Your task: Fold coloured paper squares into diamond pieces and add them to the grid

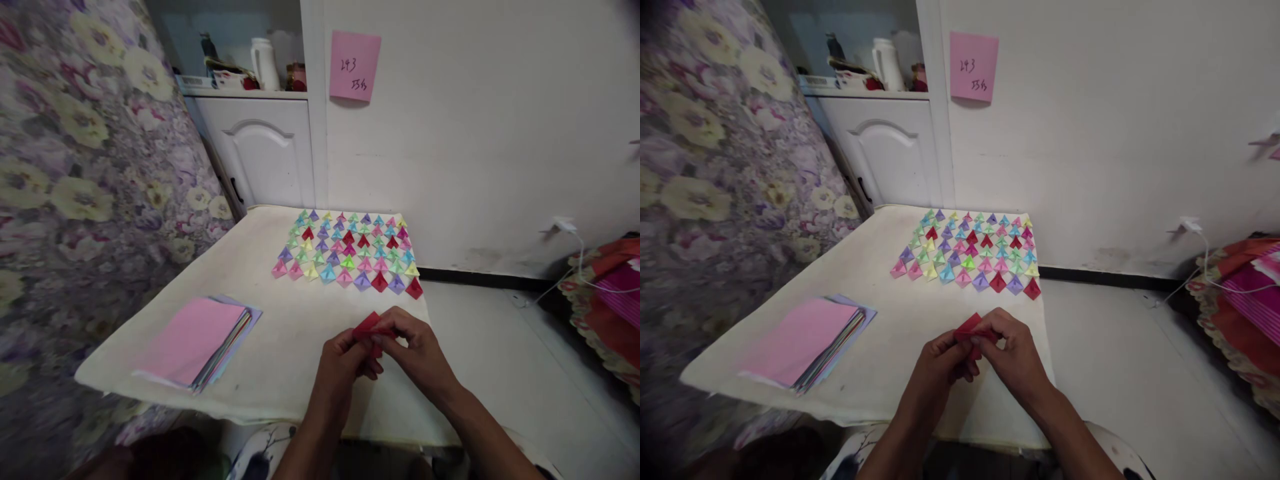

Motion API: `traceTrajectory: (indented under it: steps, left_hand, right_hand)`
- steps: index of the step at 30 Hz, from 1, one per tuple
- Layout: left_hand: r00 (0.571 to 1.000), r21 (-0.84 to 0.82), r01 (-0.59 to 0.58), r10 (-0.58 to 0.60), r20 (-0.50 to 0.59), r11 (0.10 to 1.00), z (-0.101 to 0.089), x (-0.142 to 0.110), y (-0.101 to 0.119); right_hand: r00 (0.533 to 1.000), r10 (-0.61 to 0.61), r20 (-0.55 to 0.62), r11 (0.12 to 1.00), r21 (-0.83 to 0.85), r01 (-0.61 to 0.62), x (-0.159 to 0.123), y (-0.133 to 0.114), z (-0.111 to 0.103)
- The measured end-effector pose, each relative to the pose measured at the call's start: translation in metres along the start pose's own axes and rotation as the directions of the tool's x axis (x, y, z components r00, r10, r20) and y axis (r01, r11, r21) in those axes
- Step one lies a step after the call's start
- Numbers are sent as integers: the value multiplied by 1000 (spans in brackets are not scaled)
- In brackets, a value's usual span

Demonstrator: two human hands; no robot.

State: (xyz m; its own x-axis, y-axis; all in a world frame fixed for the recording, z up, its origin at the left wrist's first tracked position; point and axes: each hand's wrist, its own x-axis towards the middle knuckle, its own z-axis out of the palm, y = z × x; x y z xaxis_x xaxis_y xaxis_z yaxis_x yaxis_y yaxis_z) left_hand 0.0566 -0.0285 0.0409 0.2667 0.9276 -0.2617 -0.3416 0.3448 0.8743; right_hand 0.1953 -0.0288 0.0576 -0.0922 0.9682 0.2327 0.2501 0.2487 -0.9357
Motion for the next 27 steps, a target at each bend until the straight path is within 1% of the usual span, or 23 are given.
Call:
traceTrajectory:
  steps: [4,7,9,12,19,24,27]
  left_hand:
    - [1000,3,-16,16,16,1000,0,-2,3]
    - [1000,-3,-17,17,3,1000,0,-3,5]
    - [1000,-15,-12,12,-7,1000,0,-3,6]
    - [1000,-37,-10,10,-8,999,-1,-3,7]
    - [999,-91,-29,33,36,995,-3,-3,5]
    - [998,-160,-26,35,55,987,-3,0,5]
    - [999,-128,-25,30,35,991,-3,0,6]
  right_hand:
    - [995,-103,8,993,-52,103,-1,0,-1]
    - [984,-181,5,981,-68,181,-3,2,0]
    - [978,-209,7,975,-71,209,-3,4,0]
    - [977,-211,16,975,-65,212,-4,4,0]
    - [979,-194,61,979,-46,196,-3,1,-3]
    - [976,-207,63,975,-67,212,-2,3,-5]
    - [976,-208,68,974,-74,213,-3,2,-6]
